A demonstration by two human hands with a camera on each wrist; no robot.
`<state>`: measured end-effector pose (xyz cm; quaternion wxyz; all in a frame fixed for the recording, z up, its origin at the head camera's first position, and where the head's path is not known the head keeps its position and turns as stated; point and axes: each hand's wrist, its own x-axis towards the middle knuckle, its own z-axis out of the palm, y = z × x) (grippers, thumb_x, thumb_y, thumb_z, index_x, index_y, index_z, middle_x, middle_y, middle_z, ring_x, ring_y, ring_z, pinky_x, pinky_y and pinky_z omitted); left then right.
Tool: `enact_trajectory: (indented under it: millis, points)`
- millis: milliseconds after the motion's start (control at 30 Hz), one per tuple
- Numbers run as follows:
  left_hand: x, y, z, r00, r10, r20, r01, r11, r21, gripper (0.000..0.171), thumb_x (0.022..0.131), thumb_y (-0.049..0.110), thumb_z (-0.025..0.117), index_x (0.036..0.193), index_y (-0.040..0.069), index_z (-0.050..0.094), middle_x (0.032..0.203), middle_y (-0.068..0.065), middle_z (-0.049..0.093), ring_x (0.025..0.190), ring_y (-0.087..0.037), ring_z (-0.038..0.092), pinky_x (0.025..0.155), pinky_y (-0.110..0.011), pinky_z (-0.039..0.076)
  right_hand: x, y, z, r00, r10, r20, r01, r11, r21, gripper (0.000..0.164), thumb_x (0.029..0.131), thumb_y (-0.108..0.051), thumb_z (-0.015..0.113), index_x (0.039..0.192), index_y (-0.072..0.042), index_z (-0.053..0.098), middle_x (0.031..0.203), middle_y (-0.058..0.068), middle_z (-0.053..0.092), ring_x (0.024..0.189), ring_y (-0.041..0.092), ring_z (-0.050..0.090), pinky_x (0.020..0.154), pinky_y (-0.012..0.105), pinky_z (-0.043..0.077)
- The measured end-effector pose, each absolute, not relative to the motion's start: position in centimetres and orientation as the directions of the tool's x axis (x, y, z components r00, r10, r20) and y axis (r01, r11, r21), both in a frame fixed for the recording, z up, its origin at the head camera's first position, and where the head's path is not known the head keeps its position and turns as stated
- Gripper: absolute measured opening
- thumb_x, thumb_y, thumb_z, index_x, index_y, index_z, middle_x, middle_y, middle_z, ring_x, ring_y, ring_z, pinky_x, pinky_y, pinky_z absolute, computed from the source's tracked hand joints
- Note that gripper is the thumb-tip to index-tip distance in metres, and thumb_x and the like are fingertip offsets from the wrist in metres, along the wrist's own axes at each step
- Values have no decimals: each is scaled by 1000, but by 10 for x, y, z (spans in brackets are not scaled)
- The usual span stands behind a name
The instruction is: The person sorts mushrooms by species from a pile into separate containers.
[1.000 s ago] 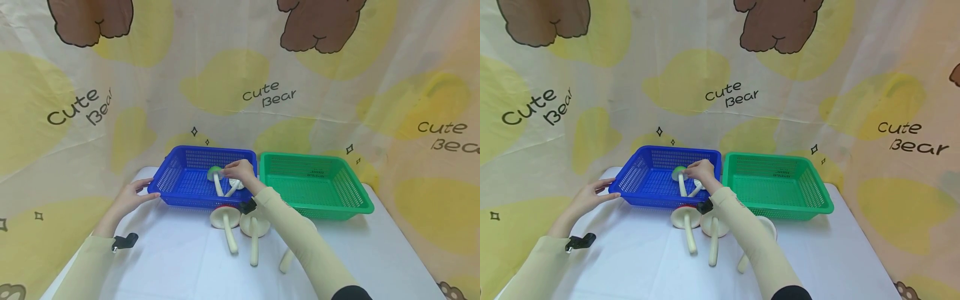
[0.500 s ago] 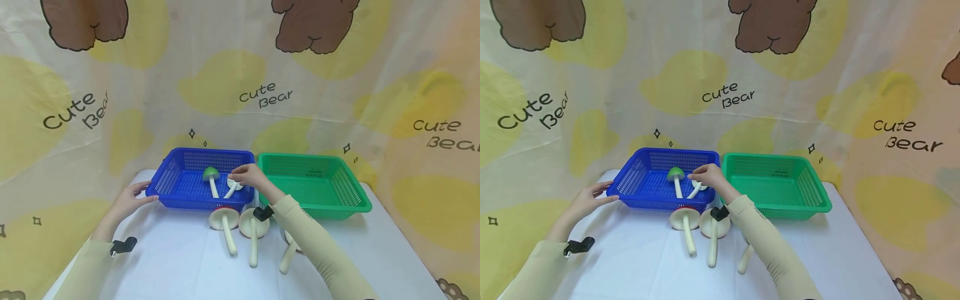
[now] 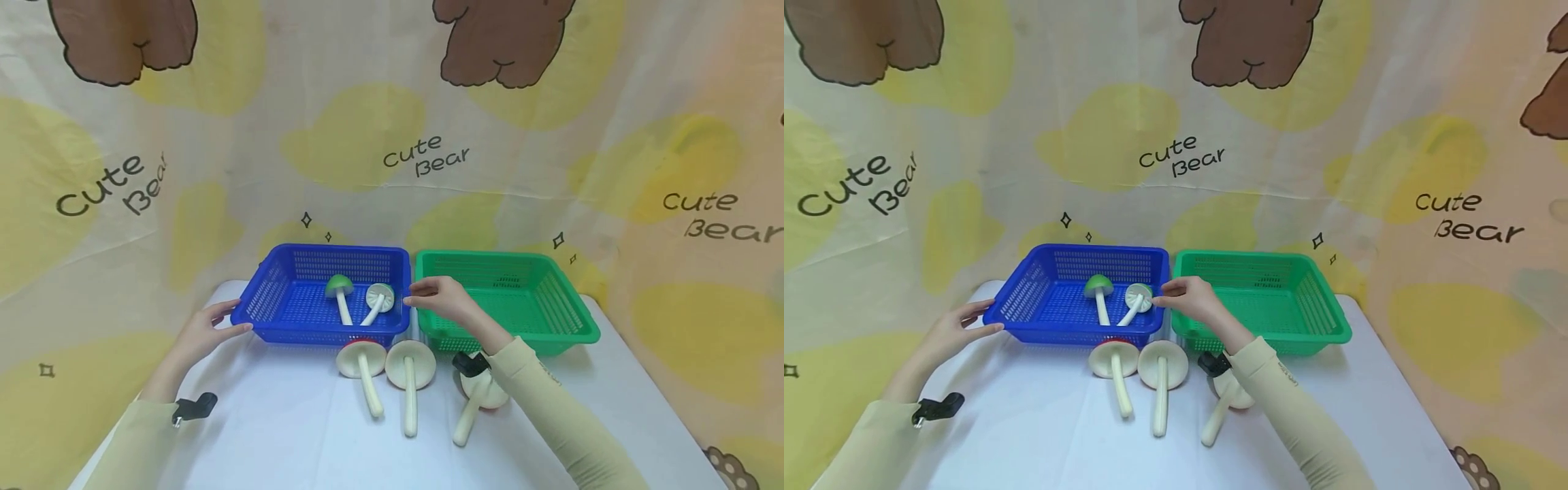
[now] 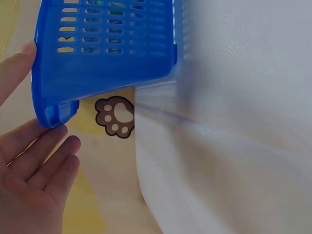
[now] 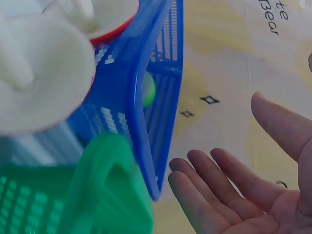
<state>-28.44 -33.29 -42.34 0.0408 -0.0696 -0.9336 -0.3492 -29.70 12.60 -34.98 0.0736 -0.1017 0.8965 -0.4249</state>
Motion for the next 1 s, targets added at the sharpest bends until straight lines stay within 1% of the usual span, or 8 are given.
enact_trajectory:
  millis: [267,533,733,1000]
  points:
    - [-286,-336,-423,-987,104,126,161,749,643,80,86,47,65,142,-3,37,142,-32,38,125,-58,36,98,-66,37,-284,164,-344,-959,-282,-19,-166,618,-769,54,85,-40,69,128,-9,59,121,10,65,115,26,59,96,43,50]
    - [-286,-335,-422,-989,106,107,150,764,628,82,86,50,64,142,-3,37,142,-32,38,125,-58,35,97,-66,38,-273,207,-347,-968,-251,-5,-160,633,-757,56,85,-40,69,128,-6,57,125,14,62,116,30,58,97,46,49]
    - [-285,-334,-422,-992,97,85,129,768,627,85,85,53,63,143,-2,35,143,-31,37,127,-58,34,96,-67,38,-263,243,-352,-977,-214,10,-154,670,-726,59,85,-42,68,129,-5,56,126,16,62,116,32,58,96,47,50]
    - [-284,-333,-423,-989,103,107,148,761,631,83,86,50,64,142,-4,37,142,-32,38,125,-59,35,97,-66,39,-250,286,-356,-984,-179,12,-139,720,-680,64,86,-43,67,132,-1,52,130,21,57,118,36,56,95,49,50]
